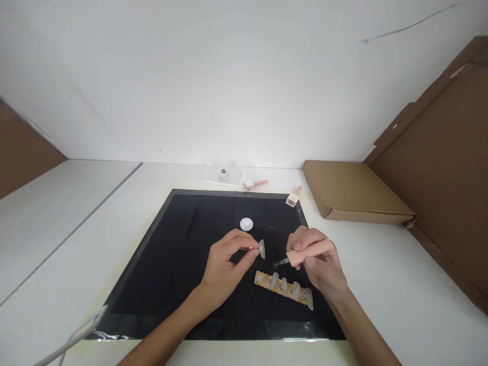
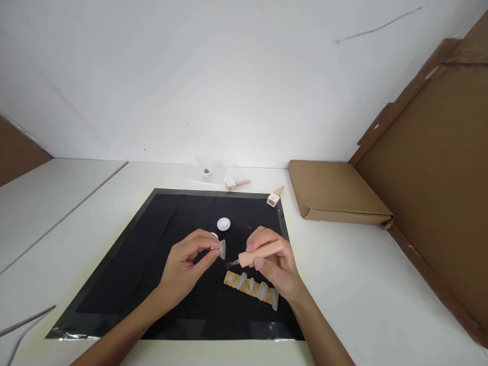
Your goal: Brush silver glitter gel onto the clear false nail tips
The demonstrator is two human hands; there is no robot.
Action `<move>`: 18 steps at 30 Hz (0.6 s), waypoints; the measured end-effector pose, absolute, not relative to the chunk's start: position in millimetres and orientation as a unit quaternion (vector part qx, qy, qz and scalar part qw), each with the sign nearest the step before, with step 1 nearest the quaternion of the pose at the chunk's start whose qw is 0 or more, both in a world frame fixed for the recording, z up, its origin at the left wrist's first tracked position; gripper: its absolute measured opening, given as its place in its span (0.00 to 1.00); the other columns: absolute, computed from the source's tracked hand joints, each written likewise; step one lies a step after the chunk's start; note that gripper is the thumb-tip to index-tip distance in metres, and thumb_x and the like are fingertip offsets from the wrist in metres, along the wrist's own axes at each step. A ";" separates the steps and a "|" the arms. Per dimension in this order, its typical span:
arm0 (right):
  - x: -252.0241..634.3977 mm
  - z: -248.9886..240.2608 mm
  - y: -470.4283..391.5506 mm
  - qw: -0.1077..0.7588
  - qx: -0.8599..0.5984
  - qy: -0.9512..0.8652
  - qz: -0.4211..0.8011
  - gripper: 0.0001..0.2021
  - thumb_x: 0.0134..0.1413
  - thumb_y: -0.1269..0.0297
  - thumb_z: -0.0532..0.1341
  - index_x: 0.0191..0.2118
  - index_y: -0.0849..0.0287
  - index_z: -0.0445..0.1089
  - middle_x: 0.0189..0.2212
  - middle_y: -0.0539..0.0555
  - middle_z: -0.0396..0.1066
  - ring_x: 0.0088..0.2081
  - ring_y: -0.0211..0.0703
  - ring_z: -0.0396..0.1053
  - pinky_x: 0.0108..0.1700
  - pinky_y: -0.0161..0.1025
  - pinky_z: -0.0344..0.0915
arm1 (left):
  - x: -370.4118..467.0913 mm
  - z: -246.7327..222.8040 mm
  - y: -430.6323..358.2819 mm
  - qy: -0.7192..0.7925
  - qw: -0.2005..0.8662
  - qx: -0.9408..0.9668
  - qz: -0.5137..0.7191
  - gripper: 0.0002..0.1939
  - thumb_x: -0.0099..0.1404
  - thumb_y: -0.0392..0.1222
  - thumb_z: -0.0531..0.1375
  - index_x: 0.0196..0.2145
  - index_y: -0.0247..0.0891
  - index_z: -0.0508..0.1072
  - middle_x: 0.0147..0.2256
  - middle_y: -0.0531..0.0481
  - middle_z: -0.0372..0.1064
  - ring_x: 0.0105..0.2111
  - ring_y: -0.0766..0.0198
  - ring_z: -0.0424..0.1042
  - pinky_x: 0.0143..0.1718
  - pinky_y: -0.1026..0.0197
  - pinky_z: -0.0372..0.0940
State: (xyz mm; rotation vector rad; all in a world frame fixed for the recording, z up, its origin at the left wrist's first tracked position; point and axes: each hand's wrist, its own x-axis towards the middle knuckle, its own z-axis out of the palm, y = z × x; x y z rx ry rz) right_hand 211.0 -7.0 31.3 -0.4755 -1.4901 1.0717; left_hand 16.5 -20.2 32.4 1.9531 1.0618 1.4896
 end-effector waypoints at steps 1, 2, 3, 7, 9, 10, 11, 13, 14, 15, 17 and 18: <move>210.2 31.9 -6.9 0.586 -0.209 -0.645 0.445 0.08 0.56 0.55 0.61 0.34 0.54 0.70 0.26 0.52 0.65 0.26 0.43 0.65 0.23 0.39 0.60 | 16.5 33.1 -20.6 0.384 0.225 0.714 0.541 0.07 0.58 0.27 0.60 0.29 0.36 0.74 0.28 0.49 0.71 0.29 0.67 0.72 0.29 0.67 0.67; 209.3 32.7 -7.0 0.589 -0.213 -0.653 0.427 0.07 0.57 0.57 0.60 0.33 0.53 0.70 0.27 0.53 0.66 0.27 0.43 0.66 0.24 0.39 0.61 | 16.4 33.8 -21.3 0.380 0.217 0.719 0.540 0.07 0.58 0.27 0.60 0.29 0.36 0.74 0.28 0.49 0.70 0.28 0.67 0.71 0.29 0.67 0.67; 208.2 33.6 -7.1 0.590 -0.215 -0.663 0.406 0.06 0.58 0.59 0.60 0.32 0.53 0.71 0.28 0.53 0.67 0.28 0.43 0.66 0.26 0.40 0.62 | 16.3 34.5 -22.1 0.376 0.206 0.727 0.536 0.07 0.58 0.27 0.59 0.29 0.36 0.74 0.28 0.49 0.70 0.28 0.67 0.71 0.29 0.67 0.67; 203.1 36.9 -8.0 0.579 -0.220 -0.697 0.361 0.05 0.60 0.66 0.58 0.33 0.54 0.70 0.28 0.52 0.69 0.29 0.41 0.67 0.31 0.41 0.64 | 15.8 35.7 -25.1 0.358 0.156 0.768 0.507 0.07 0.59 0.27 0.58 0.31 0.37 0.73 0.29 0.50 0.69 0.28 0.68 0.70 0.30 0.67 0.67; 201.3 37.0 -8.2 0.576 -0.221 -0.701 0.358 0.05 0.60 0.66 0.58 0.32 0.54 0.69 0.26 0.51 0.70 0.28 0.41 0.67 0.31 0.41 0.65 | 15.6 34.7 -25.4 0.351 0.140 0.782 0.496 0.07 0.60 0.28 0.57 0.31 0.37 0.72 0.29 0.50 0.68 0.28 0.68 0.70 0.31 0.66 0.67; 200.7 36.6 -8.2 0.575 -0.221 -0.703 0.355 0.06 0.60 0.66 0.58 0.32 0.54 0.69 0.26 0.51 0.70 0.28 0.40 0.67 0.31 0.41 0.65 | 15.6 33.8 -25.2 0.348 0.136 0.786 0.493 0.07 0.60 0.28 0.57 0.32 0.37 0.72 0.29 0.50 0.68 0.29 0.68 0.70 0.31 0.66 0.67; 200.3 36.0 -8.1 0.573 -0.222 -0.707 0.349 0.06 0.60 0.66 0.58 0.31 0.54 0.69 0.26 0.51 0.70 0.27 0.40 0.67 0.31 0.40 0.65 | 15.6 32.7 -24.9 0.346 0.135 0.789 0.489 0.07 0.60 0.28 0.57 0.32 0.38 0.72 0.30 0.50 0.68 0.29 0.68 0.70 0.31 0.66 0.67; 199.9 35.0 -8.0 0.564 -0.228 -0.718 0.337 0.06 0.60 0.67 0.58 0.31 0.54 0.69 0.27 0.51 0.70 0.27 0.40 0.67 0.30 0.40 0.64 | 15.6 30.2 -24.4 0.340 0.140 0.794 0.485 0.07 0.60 0.28 0.57 0.33 0.37 0.71 0.30 0.49 0.68 0.29 0.68 0.70 0.31 0.66 0.67; 199.8 34.7 -8.1 0.556 -0.234 -0.724 0.334 0.06 0.59 0.67 0.58 0.31 0.54 0.69 0.27 0.51 0.70 0.27 0.40 0.67 0.29 0.39 0.64 | 15.6 28.8 -24.2 0.336 0.144 0.795 0.484 0.07 0.60 0.28 0.57 0.33 0.37 0.71 0.30 0.49 0.68 0.29 0.68 0.70 0.31 0.66 0.67; 199.6 34.7 -8.2 0.549 -0.238 -0.730 0.330 0.06 0.59 0.68 0.58 0.31 0.54 0.69 0.27 0.51 0.70 0.28 0.40 0.67 0.28 0.39 0.64 | 15.6 27.6 -24.1 0.333 0.148 0.796 0.484 0.07 0.60 0.28 0.57 0.33 0.37 0.71 0.30 0.49 0.68 0.29 0.68 0.70 0.30 0.66 0.66; 199.0 35.4 -8.7 0.539 -0.243 -0.740 0.322 0.06 0.59 0.69 0.58 0.31 0.54 0.70 0.27 0.51 0.70 0.28 0.40 0.67 0.28 0.39 0.64 | 15.6 25.8 -24.2 0.329 0.155 0.795 0.485 0.06 0.60 0.28 0.57 0.32 0.36 0.71 0.29 0.49 0.68 0.28 0.68 0.70 0.30 0.67 0.66; 198.7 35.9 -8.9 0.537 -0.244 -0.743 0.316 0.06 0.58 0.69 0.58 0.31 0.54 0.69 0.27 0.51 0.70 0.28 0.40 0.67 0.28 0.39 0.64 | 15.5 25.4 -24.4 0.330 0.158 0.794 0.485 0.06 0.59 0.28 0.57 0.32 0.36 0.71 0.29 0.49 0.68 0.28 0.68 0.70 0.30 0.67 0.66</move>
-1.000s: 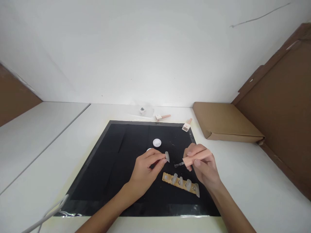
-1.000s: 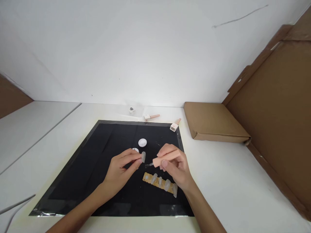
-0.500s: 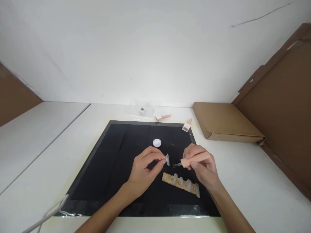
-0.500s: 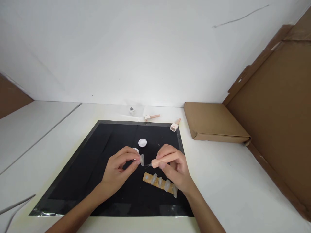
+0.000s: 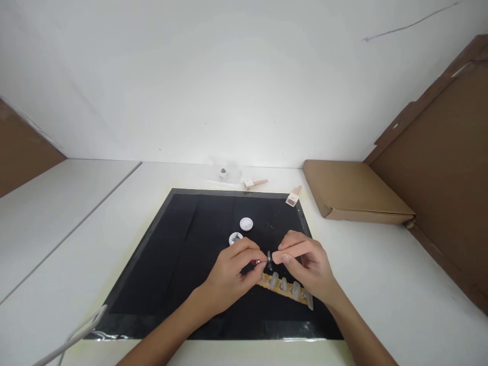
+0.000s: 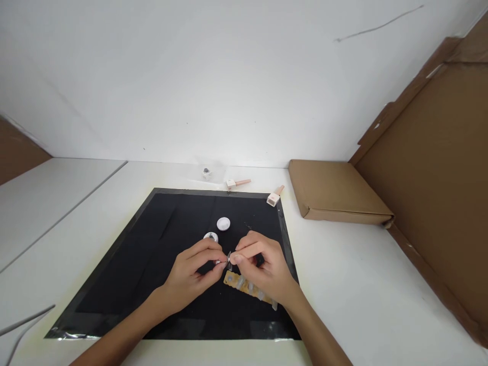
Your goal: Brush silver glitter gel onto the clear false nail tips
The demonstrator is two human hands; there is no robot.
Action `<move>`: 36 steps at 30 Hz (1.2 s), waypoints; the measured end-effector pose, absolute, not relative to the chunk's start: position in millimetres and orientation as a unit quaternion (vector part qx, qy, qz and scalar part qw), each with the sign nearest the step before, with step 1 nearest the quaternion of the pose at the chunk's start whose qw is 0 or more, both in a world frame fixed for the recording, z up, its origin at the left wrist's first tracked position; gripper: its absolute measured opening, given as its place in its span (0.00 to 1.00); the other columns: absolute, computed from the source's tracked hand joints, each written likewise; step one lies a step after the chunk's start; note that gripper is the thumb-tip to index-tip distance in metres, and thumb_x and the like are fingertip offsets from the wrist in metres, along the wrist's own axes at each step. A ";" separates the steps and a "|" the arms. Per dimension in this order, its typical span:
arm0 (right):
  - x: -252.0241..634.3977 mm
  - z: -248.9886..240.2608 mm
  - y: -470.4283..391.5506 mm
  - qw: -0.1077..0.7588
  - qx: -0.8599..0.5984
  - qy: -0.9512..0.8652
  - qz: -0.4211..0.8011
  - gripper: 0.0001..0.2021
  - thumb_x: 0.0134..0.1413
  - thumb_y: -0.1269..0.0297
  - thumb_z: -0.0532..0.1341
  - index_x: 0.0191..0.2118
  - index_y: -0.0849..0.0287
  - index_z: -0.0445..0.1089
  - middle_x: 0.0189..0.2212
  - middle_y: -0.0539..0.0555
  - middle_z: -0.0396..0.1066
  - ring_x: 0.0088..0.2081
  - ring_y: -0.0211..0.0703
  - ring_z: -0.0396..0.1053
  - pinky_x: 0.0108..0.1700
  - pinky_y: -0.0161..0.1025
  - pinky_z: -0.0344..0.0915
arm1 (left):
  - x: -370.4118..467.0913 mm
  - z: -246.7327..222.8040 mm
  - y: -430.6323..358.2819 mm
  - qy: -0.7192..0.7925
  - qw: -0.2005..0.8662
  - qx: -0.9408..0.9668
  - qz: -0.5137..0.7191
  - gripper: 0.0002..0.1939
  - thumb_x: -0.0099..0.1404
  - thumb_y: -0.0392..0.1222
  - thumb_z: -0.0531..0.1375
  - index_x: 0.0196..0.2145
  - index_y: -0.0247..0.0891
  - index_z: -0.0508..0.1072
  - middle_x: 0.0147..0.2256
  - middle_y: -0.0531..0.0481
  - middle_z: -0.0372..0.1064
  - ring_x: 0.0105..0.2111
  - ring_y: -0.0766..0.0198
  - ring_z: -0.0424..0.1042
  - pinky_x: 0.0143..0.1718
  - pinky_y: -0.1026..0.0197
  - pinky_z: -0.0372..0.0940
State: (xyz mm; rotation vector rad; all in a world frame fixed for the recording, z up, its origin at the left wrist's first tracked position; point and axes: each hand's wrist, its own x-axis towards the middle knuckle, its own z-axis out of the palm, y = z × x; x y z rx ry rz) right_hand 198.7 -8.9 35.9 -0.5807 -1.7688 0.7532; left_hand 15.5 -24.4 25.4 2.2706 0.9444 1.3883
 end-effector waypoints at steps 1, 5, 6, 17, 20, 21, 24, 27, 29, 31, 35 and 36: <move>198.4 36.4 -9.1 0.536 -0.246 -0.746 0.310 0.06 0.58 0.70 0.59 0.31 0.54 0.69 0.27 0.51 0.70 0.27 0.40 0.67 0.28 0.39 0.64 | 15.5 25.4 -24.6 0.332 0.163 0.793 0.484 0.06 0.59 0.28 0.57 0.32 0.36 0.71 0.29 0.49 0.68 0.28 0.68 0.70 0.30 0.67 0.67; 197.4 38.1 -9.2 0.534 -0.254 -0.753 0.288 0.06 0.57 0.71 0.59 0.30 0.54 0.69 0.27 0.51 0.71 0.27 0.40 0.67 0.27 0.39 0.64 | 16.1 27.2 -24.9 0.337 0.182 0.788 0.483 0.06 0.59 0.29 0.57 0.31 0.37 0.72 0.28 0.49 0.69 0.27 0.68 0.69 0.29 0.67 0.67; 197.2 38.5 -9.0 0.536 -0.252 -0.752 0.288 0.07 0.58 0.70 0.59 0.30 0.54 0.69 0.26 0.51 0.71 0.27 0.40 0.67 0.27 0.39 0.64 | 16.5 27.5 -24.9 0.339 0.189 0.785 0.483 0.06 0.59 0.29 0.57 0.31 0.37 0.72 0.28 0.50 0.69 0.27 0.68 0.69 0.28 0.67 0.67; 195.9 41.6 -11.5 0.534 -0.261 -0.739 0.319 0.07 0.58 0.69 0.60 0.29 0.55 0.69 0.26 0.51 0.71 0.27 0.39 0.68 0.27 0.37 0.64 | 17.0 27.1 -23.2 0.348 0.244 0.766 0.482 0.07 0.58 0.27 0.58 0.29 0.36 0.72 0.27 0.51 0.68 0.25 0.70 0.67 0.28 0.68 0.65; 196.6 39.3 -11.6 0.535 -0.268 -0.734 0.321 0.06 0.57 0.71 0.60 0.31 0.55 0.70 0.28 0.51 0.71 0.29 0.40 0.68 0.27 0.37 0.64 | 17.6 27.9 -23.9 0.344 0.254 0.765 0.483 0.06 0.57 0.27 0.58 0.28 0.36 0.72 0.26 0.51 0.68 0.25 0.70 0.67 0.27 0.68 0.65; 197.0 38.5 -11.5 0.536 -0.268 -0.733 0.322 0.06 0.58 0.71 0.60 0.31 0.55 0.70 0.28 0.51 0.70 0.30 0.40 0.68 0.27 0.37 0.63 | 18.0 28.2 -24.3 0.343 0.257 0.763 0.484 0.06 0.57 0.27 0.58 0.28 0.36 0.72 0.26 0.51 0.68 0.25 0.70 0.67 0.27 0.68 0.65; 197.8 36.6 -10.7 0.546 -0.261 -0.726 0.327 0.06 0.58 0.72 0.59 0.33 0.54 0.70 0.29 0.50 0.71 0.29 0.39 0.67 0.28 0.37 0.63 | 18.8 29.0 -25.2 0.345 0.271 0.752 0.492 0.06 0.56 0.27 0.59 0.27 0.36 0.72 0.25 0.52 0.67 0.24 0.70 0.66 0.26 0.68 0.64; 197.8 36.6 -10.5 0.556 -0.245 -0.719 0.337 0.06 0.59 0.71 0.59 0.32 0.54 0.70 0.28 0.50 0.71 0.28 0.39 0.67 0.29 0.38 0.64 | 18.1 30.3 -24.8 0.351 0.285 0.740 0.498 0.06 0.56 0.27 0.59 0.26 0.36 0.72 0.25 0.51 0.68 0.24 0.70 0.67 0.26 0.68 0.64; 197.4 37.5 -10.7 0.547 -0.234 -0.725 0.348 0.06 0.58 0.70 0.59 0.30 0.54 0.69 0.26 0.49 0.71 0.26 0.38 0.67 0.29 0.38 0.64 | 17.3 31.5 -24.1 0.356 0.289 0.734 0.500 0.07 0.56 0.27 0.58 0.26 0.35 0.72 0.25 0.51 0.68 0.24 0.70 0.67 0.26 0.68 0.64; 196.8 38.6 -10.8 0.534 -0.230 -0.731 0.357 0.07 0.58 0.69 0.59 0.29 0.55 0.68 0.25 0.50 0.71 0.25 0.38 0.66 0.28 0.38 0.64 | 17.0 32.5 -23.5 0.359 0.291 0.733 0.499 0.07 0.55 0.27 0.58 0.26 0.35 0.72 0.25 0.51 0.68 0.24 0.70 0.67 0.26 0.69 0.64; 196.4 39.4 -10.6 0.526 -0.235 -0.732 0.364 0.08 0.57 0.69 0.60 0.26 0.55 0.67 0.24 0.49 0.70 0.25 0.38 0.65 0.27 0.37 0.63 | 18.1 32.7 -23.1 0.359 0.305 0.734 0.488 0.07 0.56 0.27 0.58 0.25 0.35 0.72 0.25 0.52 0.68 0.24 0.70 0.66 0.27 0.69 0.63; 196.4 39.1 -10.4 0.525 -0.236 -0.731 0.365 0.08 0.57 0.69 0.61 0.26 0.55 0.67 0.23 0.49 0.70 0.24 0.38 0.65 0.27 0.37 0.63 | 18.3 32.4 -23.1 0.361 0.311 0.733 0.485 0.06 0.56 0.27 0.58 0.25 0.35 0.72 0.25 0.52 0.68 0.24 0.70 0.66 0.27 0.68 0.63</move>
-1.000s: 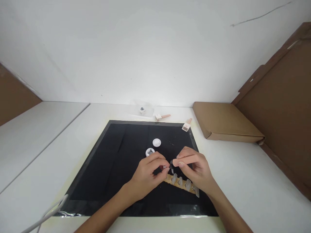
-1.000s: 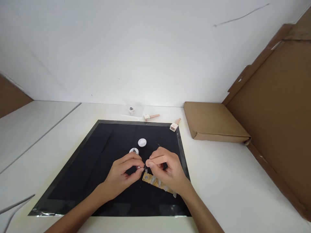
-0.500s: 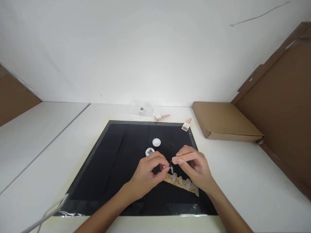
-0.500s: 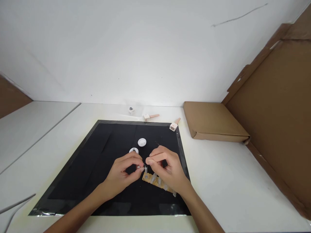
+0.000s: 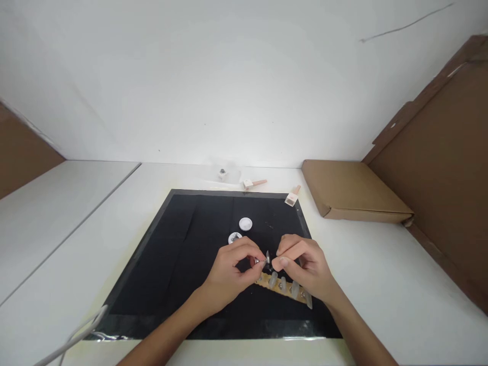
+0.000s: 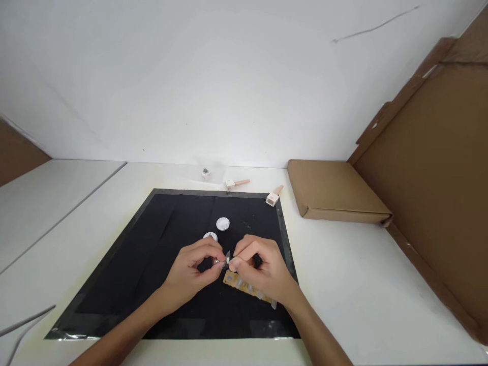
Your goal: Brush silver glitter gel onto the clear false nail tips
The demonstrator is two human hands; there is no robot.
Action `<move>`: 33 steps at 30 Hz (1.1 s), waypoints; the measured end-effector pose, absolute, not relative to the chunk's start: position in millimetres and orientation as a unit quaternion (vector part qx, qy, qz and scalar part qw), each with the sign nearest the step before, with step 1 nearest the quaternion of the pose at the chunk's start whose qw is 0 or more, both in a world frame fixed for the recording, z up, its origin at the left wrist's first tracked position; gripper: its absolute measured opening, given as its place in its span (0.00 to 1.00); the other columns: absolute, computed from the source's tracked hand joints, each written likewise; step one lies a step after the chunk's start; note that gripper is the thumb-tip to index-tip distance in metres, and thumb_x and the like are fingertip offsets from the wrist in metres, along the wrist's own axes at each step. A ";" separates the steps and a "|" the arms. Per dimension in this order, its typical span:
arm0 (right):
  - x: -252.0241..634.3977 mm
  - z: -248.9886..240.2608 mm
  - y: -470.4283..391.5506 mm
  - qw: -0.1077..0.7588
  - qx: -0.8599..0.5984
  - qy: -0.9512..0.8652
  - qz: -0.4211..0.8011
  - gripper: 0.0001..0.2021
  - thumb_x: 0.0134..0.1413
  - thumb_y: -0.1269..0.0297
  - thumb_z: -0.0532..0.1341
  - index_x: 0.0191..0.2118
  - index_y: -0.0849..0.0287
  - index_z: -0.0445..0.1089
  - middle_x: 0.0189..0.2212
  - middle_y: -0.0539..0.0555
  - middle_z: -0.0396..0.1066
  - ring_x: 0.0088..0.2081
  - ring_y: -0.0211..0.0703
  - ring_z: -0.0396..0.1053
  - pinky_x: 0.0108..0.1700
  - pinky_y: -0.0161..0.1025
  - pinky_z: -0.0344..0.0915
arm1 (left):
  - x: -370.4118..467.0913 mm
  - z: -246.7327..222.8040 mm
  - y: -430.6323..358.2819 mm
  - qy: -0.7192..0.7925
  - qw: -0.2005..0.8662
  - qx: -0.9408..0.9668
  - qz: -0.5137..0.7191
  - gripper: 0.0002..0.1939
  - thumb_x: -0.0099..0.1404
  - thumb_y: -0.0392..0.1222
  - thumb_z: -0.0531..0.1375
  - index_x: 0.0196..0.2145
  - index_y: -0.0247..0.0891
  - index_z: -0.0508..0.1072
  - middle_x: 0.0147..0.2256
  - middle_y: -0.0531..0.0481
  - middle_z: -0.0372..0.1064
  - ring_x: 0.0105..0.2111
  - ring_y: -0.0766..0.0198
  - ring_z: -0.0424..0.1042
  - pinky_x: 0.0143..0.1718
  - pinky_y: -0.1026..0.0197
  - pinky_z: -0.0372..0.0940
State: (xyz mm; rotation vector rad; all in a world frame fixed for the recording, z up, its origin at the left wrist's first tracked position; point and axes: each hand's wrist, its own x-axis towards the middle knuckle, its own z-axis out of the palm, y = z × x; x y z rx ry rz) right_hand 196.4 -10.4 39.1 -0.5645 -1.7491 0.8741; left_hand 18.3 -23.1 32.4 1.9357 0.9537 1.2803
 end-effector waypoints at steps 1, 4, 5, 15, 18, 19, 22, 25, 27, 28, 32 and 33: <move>196.5 38.6 -10.2 0.525 -0.236 -0.730 0.367 0.08 0.57 0.69 0.61 0.26 0.55 0.67 0.23 0.49 0.70 0.24 0.38 0.65 0.27 0.37 0.63 | 18.4 32.0 -23.0 0.364 0.318 0.731 0.482 0.06 0.56 0.27 0.58 0.25 0.35 0.72 0.25 0.52 0.68 0.24 0.70 0.66 0.27 0.68 0.63; 197.2 36.4 -10.0 0.538 -0.237 -0.718 0.373 0.08 0.57 0.69 0.60 0.27 0.55 0.67 0.24 0.49 0.70 0.24 0.37 0.64 0.27 0.37 0.62 | 17.5 30.7 -22.6 0.384 0.343 0.714 0.474 0.06 0.56 0.28 0.58 0.26 0.36 0.71 0.25 0.52 0.67 0.25 0.69 0.66 0.27 0.68 0.62; 197.4 35.6 -10.1 0.545 -0.238 -0.711 0.375 0.08 0.57 0.69 0.60 0.27 0.55 0.67 0.23 0.49 0.71 0.23 0.37 0.64 0.26 0.37 0.62 | 16.7 30.3 -22.4 0.393 0.353 0.706 0.472 0.06 0.57 0.29 0.58 0.26 0.36 0.71 0.26 0.51 0.67 0.25 0.69 0.66 0.27 0.67 0.62; 195.8 36.9 -11.0 0.549 -0.282 -0.714 0.330 0.09 0.53 0.70 0.63 0.24 0.57 0.67 0.21 0.48 0.67 0.21 0.35 0.62 0.23 0.35 0.58 | 16.3 30.7 -23.5 0.405 0.384 0.715 0.422 0.05 0.60 0.32 0.57 0.28 0.36 0.70 0.28 0.51 0.67 0.28 0.68 0.66 0.32 0.66 0.61; 195.4 37.4 -10.0 0.538 -0.288 -0.733 0.300 0.09 0.53 0.71 0.63 0.23 0.57 0.68 0.20 0.47 0.66 0.21 0.35 0.61 0.23 0.34 0.57 | 18.1 30.5 -23.7 0.401 0.385 0.725 0.407 0.04 0.60 0.31 0.57 0.29 0.36 0.70 0.28 0.51 0.66 0.28 0.68 0.65 0.30 0.66 0.61; 195.5 37.3 -9.7 0.537 -0.286 -0.738 0.291 0.08 0.53 0.72 0.63 0.24 0.57 0.68 0.20 0.47 0.66 0.21 0.35 0.61 0.23 0.35 0.57 | 18.5 30.4 -23.6 0.400 0.386 0.726 0.404 0.04 0.59 0.31 0.57 0.29 0.36 0.70 0.28 0.51 0.66 0.28 0.68 0.65 0.30 0.66 0.61; 196.3 36.1 -9.1 0.541 -0.283 -0.747 0.265 0.06 0.53 0.72 0.63 0.27 0.56 0.70 0.22 0.48 0.67 0.22 0.36 0.63 0.24 0.35 0.58 | 19.1 29.9 -23.5 0.394 0.392 0.728 0.402 0.05 0.59 0.30 0.57 0.28 0.36 0.70 0.27 0.52 0.65 0.27 0.69 0.65 0.30 0.67 0.61; 197.0 33.5 -8.7 0.547 -0.294 -0.743 0.248 0.06 0.53 0.73 0.63 0.28 0.56 0.70 0.24 0.48 0.68 0.24 0.37 0.64 0.24 0.35 0.59 | 19.4 28.9 -24.3 0.391 0.392 0.728 0.404 0.05 0.58 0.30 0.57 0.27 0.36 0.70 0.27 0.52 0.65 0.27 0.69 0.64 0.29 0.67 0.60; 197.3 31.4 -8.5 0.561 -0.302 -0.732 0.240 0.06 0.53 0.74 0.62 0.29 0.55 0.70 0.25 0.48 0.69 0.24 0.37 0.64 0.24 0.35 0.59 | 19.3 28.0 -25.0 0.396 0.390 0.726 0.405 0.05 0.58 0.30 0.57 0.27 0.36 0.70 0.26 0.52 0.65 0.26 0.69 0.64 0.29 0.67 0.60; 197.4 30.6 -8.4 0.573 -0.305 -0.723 0.238 0.07 0.53 0.74 0.62 0.30 0.55 0.70 0.26 0.49 0.69 0.24 0.37 0.64 0.24 0.35 0.59 | 19.1 27.6 -25.2 0.398 0.388 0.724 0.407 0.05 0.58 0.30 0.57 0.27 0.36 0.70 0.26 0.52 0.65 0.26 0.69 0.64 0.29 0.67 0.60; 197.4 31.5 -9.1 0.591 -0.282 -0.705 0.273 0.07 0.54 0.73 0.61 0.27 0.55 0.68 0.24 0.48 0.68 0.23 0.36 0.63 0.24 0.35 0.59 | 18.1 27.1 -23.9 0.406 0.389 0.714 0.417 0.05 0.58 0.30 0.57 0.27 0.36 0.71 0.26 0.52 0.66 0.26 0.69 0.65 0.28 0.66 0.60; 197.2 32.8 -9.5 0.580 -0.273 -0.712 0.286 0.08 0.54 0.73 0.61 0.26 0.55 0.67 0.22 0.48 0.68 0.22 0.36 0.62 0.24 0.36 0.59 | 18.0 27.1 -23.3 0.407 0.390 0.711 0.420 0.05 0.57 0.30 0.57 0.27 0.36 0.71 0.26 0.52 0.66 0.26 0.69 0.65 0.28 0.66 0.60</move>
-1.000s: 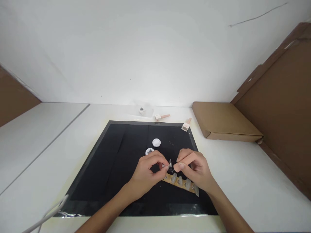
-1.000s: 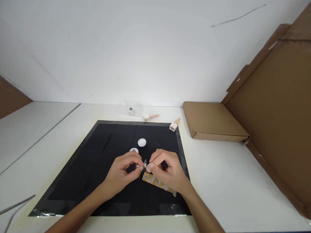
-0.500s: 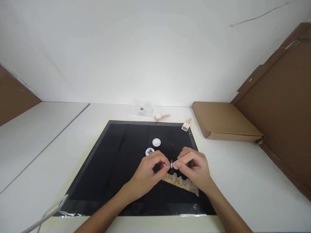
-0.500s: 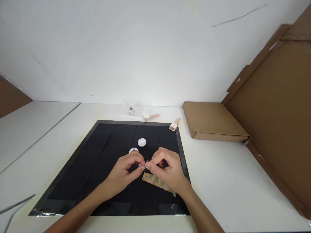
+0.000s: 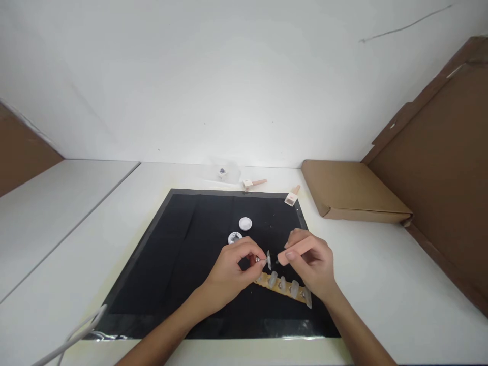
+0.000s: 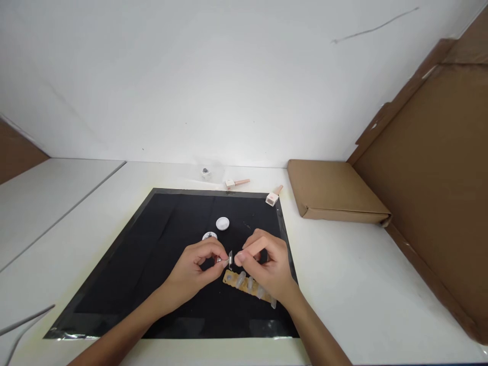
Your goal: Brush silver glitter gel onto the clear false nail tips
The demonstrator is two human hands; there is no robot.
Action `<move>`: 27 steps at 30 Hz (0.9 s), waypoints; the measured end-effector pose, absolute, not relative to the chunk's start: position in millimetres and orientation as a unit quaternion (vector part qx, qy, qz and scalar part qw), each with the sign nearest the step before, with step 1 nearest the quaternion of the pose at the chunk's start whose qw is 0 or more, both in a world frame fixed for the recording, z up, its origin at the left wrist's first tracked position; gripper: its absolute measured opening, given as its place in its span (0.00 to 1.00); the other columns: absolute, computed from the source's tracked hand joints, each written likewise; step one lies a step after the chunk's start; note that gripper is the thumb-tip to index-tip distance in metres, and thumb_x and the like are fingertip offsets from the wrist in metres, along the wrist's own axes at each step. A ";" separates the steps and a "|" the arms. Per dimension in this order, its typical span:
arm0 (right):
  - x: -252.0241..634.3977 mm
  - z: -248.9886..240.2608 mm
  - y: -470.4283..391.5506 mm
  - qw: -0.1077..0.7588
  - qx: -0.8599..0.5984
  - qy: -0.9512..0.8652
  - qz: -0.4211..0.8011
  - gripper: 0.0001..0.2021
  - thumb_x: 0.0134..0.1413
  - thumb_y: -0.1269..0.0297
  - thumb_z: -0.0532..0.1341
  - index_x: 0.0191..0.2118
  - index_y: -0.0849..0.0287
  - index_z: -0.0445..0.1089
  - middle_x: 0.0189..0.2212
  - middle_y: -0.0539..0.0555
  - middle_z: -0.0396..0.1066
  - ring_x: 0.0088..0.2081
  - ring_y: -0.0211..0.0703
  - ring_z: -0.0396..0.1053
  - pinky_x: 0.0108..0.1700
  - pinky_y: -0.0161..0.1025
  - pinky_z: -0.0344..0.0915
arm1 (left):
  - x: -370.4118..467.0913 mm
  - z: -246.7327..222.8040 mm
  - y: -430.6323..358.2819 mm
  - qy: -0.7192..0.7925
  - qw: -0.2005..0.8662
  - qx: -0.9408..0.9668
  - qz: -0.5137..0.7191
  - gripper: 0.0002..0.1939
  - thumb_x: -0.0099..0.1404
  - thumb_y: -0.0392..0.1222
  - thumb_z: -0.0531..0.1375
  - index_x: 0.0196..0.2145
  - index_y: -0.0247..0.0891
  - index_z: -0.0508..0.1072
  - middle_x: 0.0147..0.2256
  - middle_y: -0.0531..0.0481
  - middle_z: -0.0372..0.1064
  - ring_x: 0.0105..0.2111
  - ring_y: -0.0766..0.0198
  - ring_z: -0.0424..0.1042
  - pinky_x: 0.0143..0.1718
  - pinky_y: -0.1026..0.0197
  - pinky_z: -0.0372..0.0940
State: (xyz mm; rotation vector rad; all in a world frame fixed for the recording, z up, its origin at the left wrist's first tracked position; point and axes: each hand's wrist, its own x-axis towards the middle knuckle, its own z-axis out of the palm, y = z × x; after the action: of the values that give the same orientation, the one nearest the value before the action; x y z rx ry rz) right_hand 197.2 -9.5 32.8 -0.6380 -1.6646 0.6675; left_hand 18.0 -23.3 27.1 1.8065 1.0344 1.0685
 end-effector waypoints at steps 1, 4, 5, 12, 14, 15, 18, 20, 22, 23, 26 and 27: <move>196.9 34.4 -9.9 0.567 -0.266 -0.723 0.293 0.09 0.54 0.72 0.61 0.24 0.56 0.66 0.21 0.47 0.67 0.22 0.36 0.62 0.24 0.36 0.59 | 17.9 27.1 -22.7 0.409 0.392 0.708 0.422 0.05 0.57 0.30 0.57 0.27 0.36 0.71 0.26 0.52 0.66 0.25 0.69 0.65 0.28 0.66 0.60; 195.6 38.3 -10.6 0.534 -0.273 -0.747 0.288 0.10 0.53 0.71 0.62 0.22 0.57 0.66 0.19 0.48 0.66 0.20 0.35 0.61 0.22 0.35 0.57 | 18.3 27.2 -21.9 0.408 0.398 0.707 0.419 0.05 0.56 0.29 0.57 0.26 0.36 0.71 0.25 0.53 0.65 0.25 0.70 0.64 0.28 0.67 0.60; 195.3 38.9 -10.6 0.530 -0.282 -0.749 0.281 0.10 0.53 0.71 0.62 0.22 0.57 0.67 0.20 0.48 0.67 0.20 0.36 0.61 0.22 0.35 0.57 | 18.5 27.3 -22.0 0.405 0.403 0.706 0.418 0.05 0.56 0.29 0.57 0.26 0.36 0.71 0.25 0.53 0.65 0.25 0.70 0.64 0.28 0.67 0.60; 196.1 33.6 -10.4 0.599 -0.348 -0.672 0.263 0.04 0.58 0.67 0.60 0.33 0.54 0.73 0.33 0.53 0.74 0.34 0.43 0.72 0.29 0.38 0.67 | 16.0 32.2 -24.4 0.383 0.497 0.656 0.419 0.04 0.58 0.33 0.58 0.27 0.35 0.72 0.27 0.51 0.66 0.27 0.68 0.65 0.29 0.65 0.60; 196.8 32.3 -12.0 0.617 -0.342 -0.646 0.292 0.05 0.59 0.66 0.59 0.35 0.53 0.73 0.34 0.54 0.74 0.39 0.45 0.72 0.30 0.39 0.68 | 14.6 34.2 -24.0 0.378 0.543 0.617 0.426 0.05 0.59 0.37 0.59 0.27 0.34 0.73 0.27 0.51 0.66 0.27 0.68 0.64 0.28 0.65 0.60; 197.1 32.0 -12.8 0.621 -0.332 -0.638 0.310 0.05 0.60 0.65 0.59 0.35 0.53 0.73 0.33 0.54 0.75 0.40 0.46 0.72 0.31 0.40 0.68 | 14.0 35.0 -23.5 0.378 0.564 0.598 0.426 0.06 0.58 0.39 0.60 0.28 0.34 0.73 0.26 0.51 0.66 0.26 0.68 0.64 0.28 0.65 0.60; 198.1 32.4 -14.3 0.624 -0.293 -0.633 0.353 0.06 0.60 0.64 0.59 0.33 0.53 0.72 0.30 0.53 0.75 0.38 0.46 0.73 0.32 0.42 0.68 | 13.3 35.3 -21.9 0.384 0.605 0.560 0.416 0.10 0.58 0.45 0.62 0.29 0.34 0.74 0.23 0.52 0.66 0.24 0.69 0.63 0.28 0.64 0.60; 198.3 33.9 -13.9 0.618 -0.269 -0.644 0.361 0.06 0.59 0.64 0.60 0.32 0.53 0.72 0.31 0.53 0.75 0.35 0.45 0.73 0.33 0.42 0.68 | 13.4 34.1 -21.1 0.389 0.615 0.553 0.406 0.12 0.58 0.47 0.62 0.29 0.34 0.75 0.21 0.53 0.65 0.24 0.68 0.63 0.27 0.64 0.60; 197.9 36.0 -12.7 0.606 -0.254 -0.665 0.355 0.06 0.59 0.65 0.59 0.32 0.53 0.72 0.32 0.52 0.76 0.33 0.43 0.73 0.36 0.43 0.68 | 13.8 32.5 -20.5 0.392 0.621 0.550 0.399 0.13 0.58 0.48 0.62 0.29 0.33 0.75 0.21 0.53 0.66 0.23 0.68 0.64 0.27 0.64 0.60; 197.5 37.2 -12.0 0.599 -0.248 -0.677 0.348 0.05 0.59 0.65 0.59 0.33 0.52 0.72 0.33 0.52 0.76 0.33 0.43 0.73 0.37 0.44 0.67 | 14.0 31.8 -20.3 0.393 0.624 0.548 0.395 0.13 0.58 0.48 0.62 0.29 0.33 0.76 0.22 0.52 0.67 0.23 0.68 0.64 0.27 0.64 0.60; 196.7 39.9 -10.2 0.579 -0.231 -0.712 0.324 0.06 0.59 0.69 0.59 0.37 0.51 0.73 0.33 0.52 0.76 0.31 0.42 0.71 0.35 0.43 0.66 | 14.6 30.8 -20.1 0.388 0.633 0.544 0.390 0.13 0.58 0.48 0.62 0.29 0.33 0.75 0.25 0.51 0.70 0.23 0.69 0.65 0.28 0.65 0.61; 196.7 40.5 -9.9 0.571 -0.229 -0.721 0.317 0.07 0.58 0.70 0.59 0.37 0.51 0.73 0.33 0.52 0.76 0.30 0.41 0.70 0.33 0.42 0.66 | 14.8 30.8 -20.3 0.386 0.636 0.542 0.391 0.14 0.58 0.49 0.61 0.29 0.33 0.75 0.26 0.50 0.71 0.23 0.70 0.65 0.28 0.65 0.61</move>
State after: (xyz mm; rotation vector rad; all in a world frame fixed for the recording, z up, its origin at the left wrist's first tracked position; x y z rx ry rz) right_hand 196.7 -9.9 40.5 -0.5380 -1.6923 0.7447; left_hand 14.8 -20.3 30.8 1.2389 0.8808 0.8936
